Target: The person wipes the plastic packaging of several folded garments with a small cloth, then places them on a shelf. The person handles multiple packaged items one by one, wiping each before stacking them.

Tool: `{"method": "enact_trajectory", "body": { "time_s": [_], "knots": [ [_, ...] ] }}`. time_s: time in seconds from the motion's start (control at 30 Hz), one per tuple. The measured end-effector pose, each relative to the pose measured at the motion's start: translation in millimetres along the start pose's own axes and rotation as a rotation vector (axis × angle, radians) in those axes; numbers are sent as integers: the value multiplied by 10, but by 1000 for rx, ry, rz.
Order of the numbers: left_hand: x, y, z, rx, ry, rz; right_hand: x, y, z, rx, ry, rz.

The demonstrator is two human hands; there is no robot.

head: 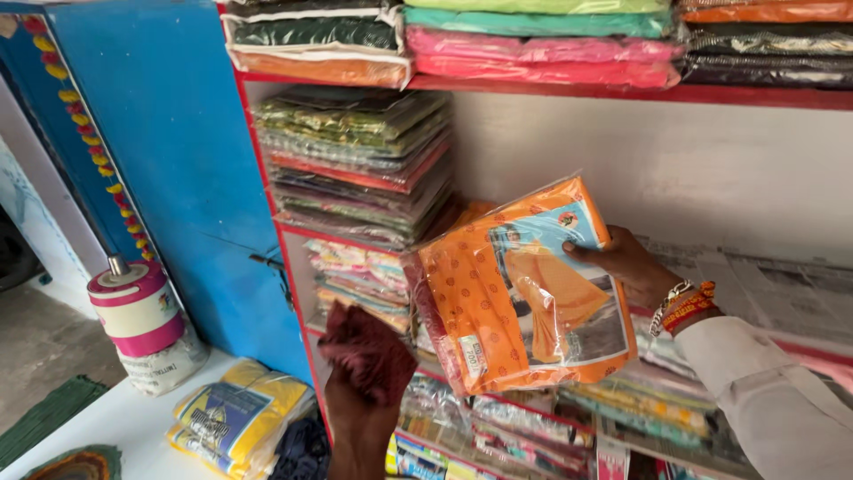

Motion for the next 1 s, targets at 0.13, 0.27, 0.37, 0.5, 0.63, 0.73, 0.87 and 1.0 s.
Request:
{"method": "enact_trajectory", "body": {
  "time_s": [0.13, 0.27, 0.37, 0.5, 0.63, 0.73, 0.87, 1.0],
  "knots": [
    [490, 499, -689, 256, -96, -116, 481, -127, 471, 40, 57, 46],
    [864, 1046, -1062, 471, 12, -287, 976, -519, 917, 40, 105, 35],
    [1187, 1576, -963, 839, -520, -232, 1290, -866, 1067, 39, 122, -25],
    [1251, 2422, -1310, 1924, 464, -932, 1509, -1184, 1139, 0, 115, -70],
    [1646, 2903, -975, 2203, 455, -191, 1416, -1320, 1134, 13, 101, -93],
    [1797, 2953, -853, 2161, 464, -426, 1387, -1321, 1053, 14, 103, -109],
    [2031, 2953, -659, 2316, 380, -640, 1442, -1252, 932, 7, 101, -118],
    [2207, 2650, -244, 2329, 73, 87, 1472, -1166, 823, 3, 134, -116]
  ]
}}
Point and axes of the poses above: each hand's wrist, its own x-axis towards the middle knuckle, its own z-axis out of the back of the hand, y = z × x, the point moved 4 cm from there along x, towards the middle knuckle, and after that the axes turned 9 degrees about y, right-handed, at the moved point
